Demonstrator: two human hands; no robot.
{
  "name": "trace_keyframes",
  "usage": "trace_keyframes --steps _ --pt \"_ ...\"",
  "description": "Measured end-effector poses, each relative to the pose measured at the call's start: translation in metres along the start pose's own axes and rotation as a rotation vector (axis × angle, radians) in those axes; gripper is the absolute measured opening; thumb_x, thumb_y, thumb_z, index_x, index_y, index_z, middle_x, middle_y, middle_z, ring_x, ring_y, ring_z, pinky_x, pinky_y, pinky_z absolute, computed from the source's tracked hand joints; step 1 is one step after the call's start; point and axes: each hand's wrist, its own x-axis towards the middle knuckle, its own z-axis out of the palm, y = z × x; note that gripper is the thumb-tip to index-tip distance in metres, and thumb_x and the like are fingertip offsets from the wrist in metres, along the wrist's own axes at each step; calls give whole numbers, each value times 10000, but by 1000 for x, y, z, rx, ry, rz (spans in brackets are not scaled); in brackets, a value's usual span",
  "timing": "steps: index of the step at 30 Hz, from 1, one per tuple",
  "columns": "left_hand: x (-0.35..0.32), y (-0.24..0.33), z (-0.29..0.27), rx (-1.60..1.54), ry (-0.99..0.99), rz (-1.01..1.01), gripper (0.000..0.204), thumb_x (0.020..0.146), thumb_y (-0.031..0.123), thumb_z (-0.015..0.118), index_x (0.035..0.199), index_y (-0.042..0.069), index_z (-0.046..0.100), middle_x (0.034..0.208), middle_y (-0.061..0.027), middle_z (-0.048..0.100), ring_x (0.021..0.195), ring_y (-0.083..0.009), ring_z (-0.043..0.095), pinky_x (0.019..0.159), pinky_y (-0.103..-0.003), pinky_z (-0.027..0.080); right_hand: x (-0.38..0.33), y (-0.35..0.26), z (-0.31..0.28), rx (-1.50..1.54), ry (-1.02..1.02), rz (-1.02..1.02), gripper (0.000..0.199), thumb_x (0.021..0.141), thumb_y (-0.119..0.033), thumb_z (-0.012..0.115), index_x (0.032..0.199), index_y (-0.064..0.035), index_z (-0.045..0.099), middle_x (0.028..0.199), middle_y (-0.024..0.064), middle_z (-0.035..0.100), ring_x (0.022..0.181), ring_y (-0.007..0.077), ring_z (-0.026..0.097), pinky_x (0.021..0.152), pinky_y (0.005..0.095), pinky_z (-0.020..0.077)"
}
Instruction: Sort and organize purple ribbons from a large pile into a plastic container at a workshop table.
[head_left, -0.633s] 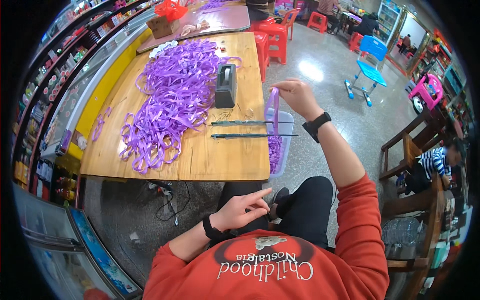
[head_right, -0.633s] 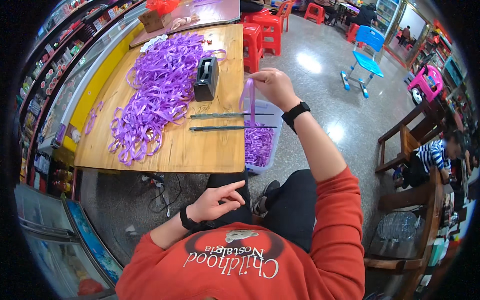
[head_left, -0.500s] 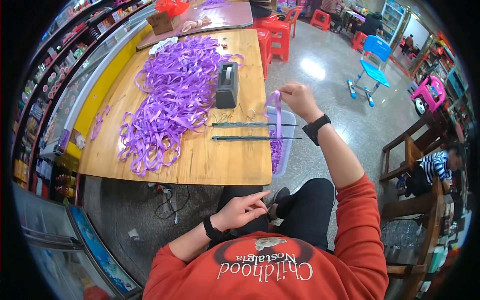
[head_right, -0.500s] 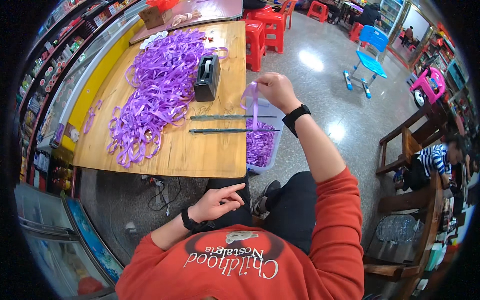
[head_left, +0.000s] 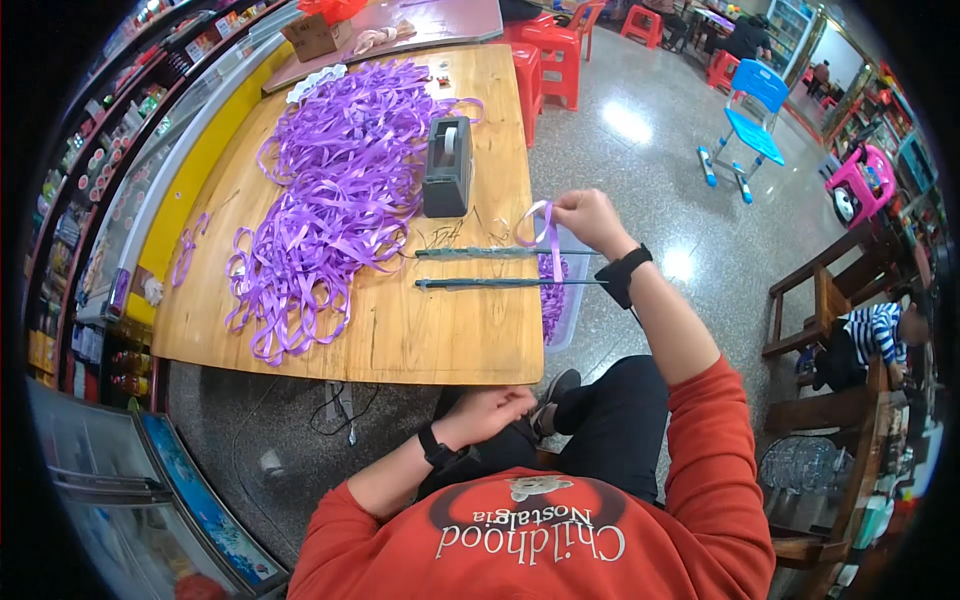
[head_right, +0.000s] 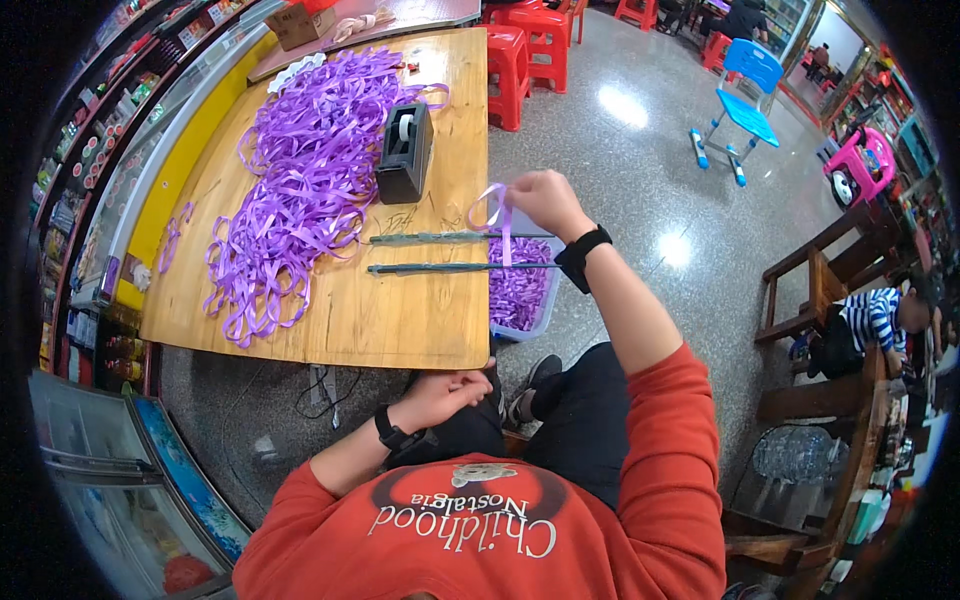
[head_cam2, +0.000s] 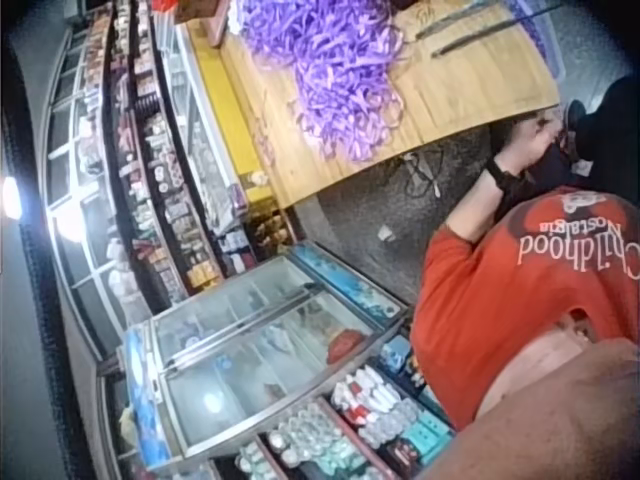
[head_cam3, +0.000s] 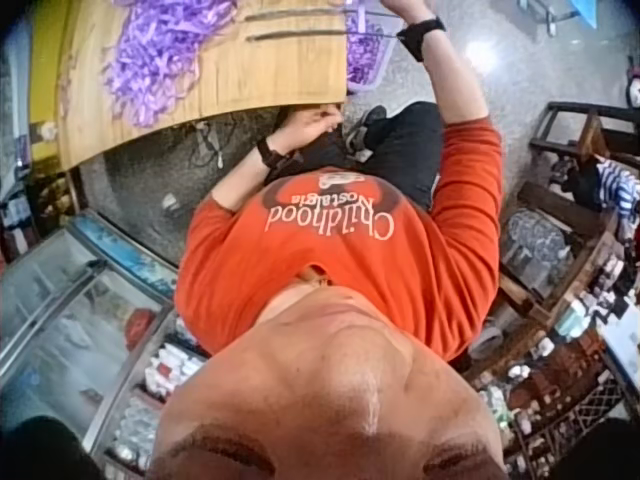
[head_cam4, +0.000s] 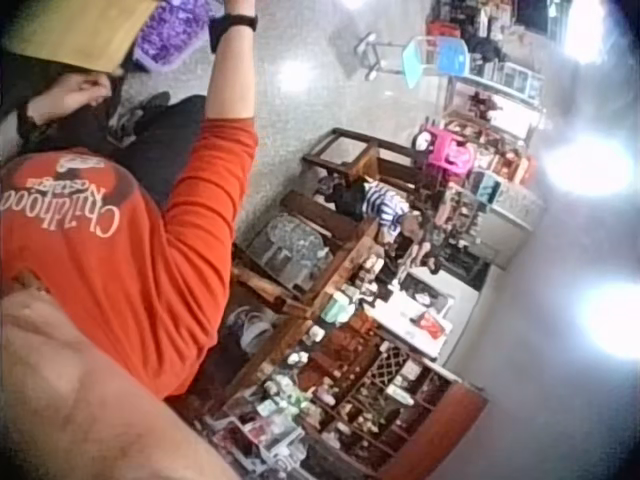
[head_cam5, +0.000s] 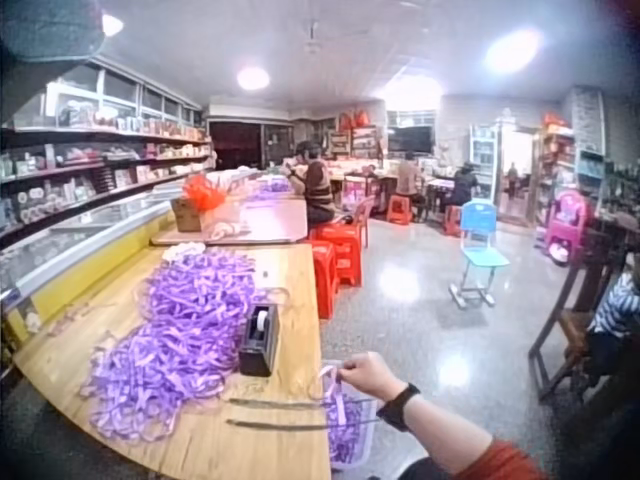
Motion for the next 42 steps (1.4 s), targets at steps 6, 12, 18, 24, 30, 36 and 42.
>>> trace_keyframes --steps 6,12,18,24,30,36,42 --pt "47 -48 -13 1174 545 493 336 918 161 598 1233 53 560 1113 -89 638 1006 -212 613 851 -341 499 -52 35 46 622 -111 392 292 820 -292 715 731 -14 699 602 5 576 502 108 508 478 272 389" --pt "90 6 -11 700 605 534 350 850 161 700 1169 50 608 1073 -82 663 982 -227 629 837 -351 505 -142 47 79 1274 -233 955 268 853 -219 645 618 -174 526 524 -88 438 424 48 369 392 219 255" --pt "88 -37 -4 372 465 90 244 910 243 643 974 9 665 803 -67 660 752 -147 626 671 -291 494 -198 -2 86 1443 -293 1163 231 926 -263 543 723 -154 524 545 -93 424 431 37 333 393 193 250" --pt "55 -8 25 218 472 126 273 909 255 641 798 5 640 645 -33 584 599 -118 547 590 -281 430 -238 3 79 1164 -311 1062 343 905 -403 605 696 -132 593 551 -92 468 435 46 332 415 208 241" --pt "24 -7 36 180 386 87 220 873 186 685 780 -12 660 679 5 519 660 -78 501 611 -254 397 -230 -17 43 779 28 643 381 892 -421 638 793 -56 681 600 -38 538 477 42 417 432 214 313" --pt "22 5 43 128 369 149 181 854 162 692 797 -8 674 745 -23 572 721 -117 546 661 -265 426 -219 -42 36 802 -81 512 298 862 -345 695 848 -47 686 650 -34 566 518 40 449 457 205 326" --pt "19 2 37 190 352 99 173 849 161 692 795 -3 676 745 -27 577 725 -120 554 668 -265 431 -196 -26 43 690 -22 503 288 814 -292 747 905 -26 687 706 -8 611 608 73 526 535 229 414"
